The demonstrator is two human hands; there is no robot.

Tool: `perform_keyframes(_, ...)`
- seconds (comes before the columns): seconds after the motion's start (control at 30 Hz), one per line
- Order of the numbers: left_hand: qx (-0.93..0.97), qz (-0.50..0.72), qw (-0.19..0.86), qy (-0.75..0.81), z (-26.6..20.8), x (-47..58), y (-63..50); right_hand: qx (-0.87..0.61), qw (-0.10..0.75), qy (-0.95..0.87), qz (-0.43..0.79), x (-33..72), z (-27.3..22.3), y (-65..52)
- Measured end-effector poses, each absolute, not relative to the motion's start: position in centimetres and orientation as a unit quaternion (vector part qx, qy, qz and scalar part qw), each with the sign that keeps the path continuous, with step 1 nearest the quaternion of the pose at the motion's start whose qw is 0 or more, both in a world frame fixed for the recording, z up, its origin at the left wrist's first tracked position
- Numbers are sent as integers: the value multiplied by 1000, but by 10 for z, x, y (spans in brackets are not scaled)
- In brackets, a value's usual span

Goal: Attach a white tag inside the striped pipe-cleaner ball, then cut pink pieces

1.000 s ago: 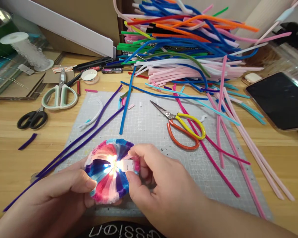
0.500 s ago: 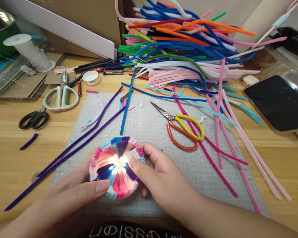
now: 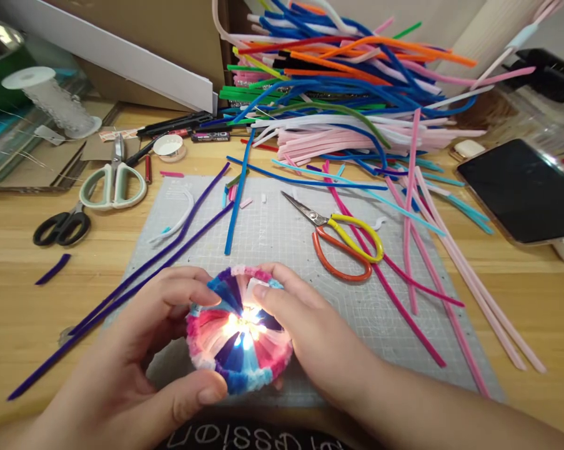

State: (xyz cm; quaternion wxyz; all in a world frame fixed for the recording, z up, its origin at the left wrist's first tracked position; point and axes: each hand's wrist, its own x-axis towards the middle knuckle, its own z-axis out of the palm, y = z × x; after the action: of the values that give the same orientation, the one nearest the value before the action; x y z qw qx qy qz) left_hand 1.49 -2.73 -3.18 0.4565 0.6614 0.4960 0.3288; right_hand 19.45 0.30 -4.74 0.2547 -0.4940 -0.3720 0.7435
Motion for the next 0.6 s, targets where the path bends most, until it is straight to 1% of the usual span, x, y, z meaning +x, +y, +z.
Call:
perform_keyframes(0.17, 762, 254, 314, 506, -30, 11, -24, -521, 248, -325, 749, 191, -39, 5)
perform_keyframes(0.27, 799, 220, 261, 495, -32, 10, -22, -521, 223, -340, 751, 190, -34, 7)
perform_keyframes(0.4, 814, 199, 252, 484, -32, 9, -21, -513, 200, -357, 754, 192, -34, 9)
perform_keyframes(0.6, 806, 192, 298, 473, -30, 9, -19, -495, 195, -371, 761, 192, -36, 7)
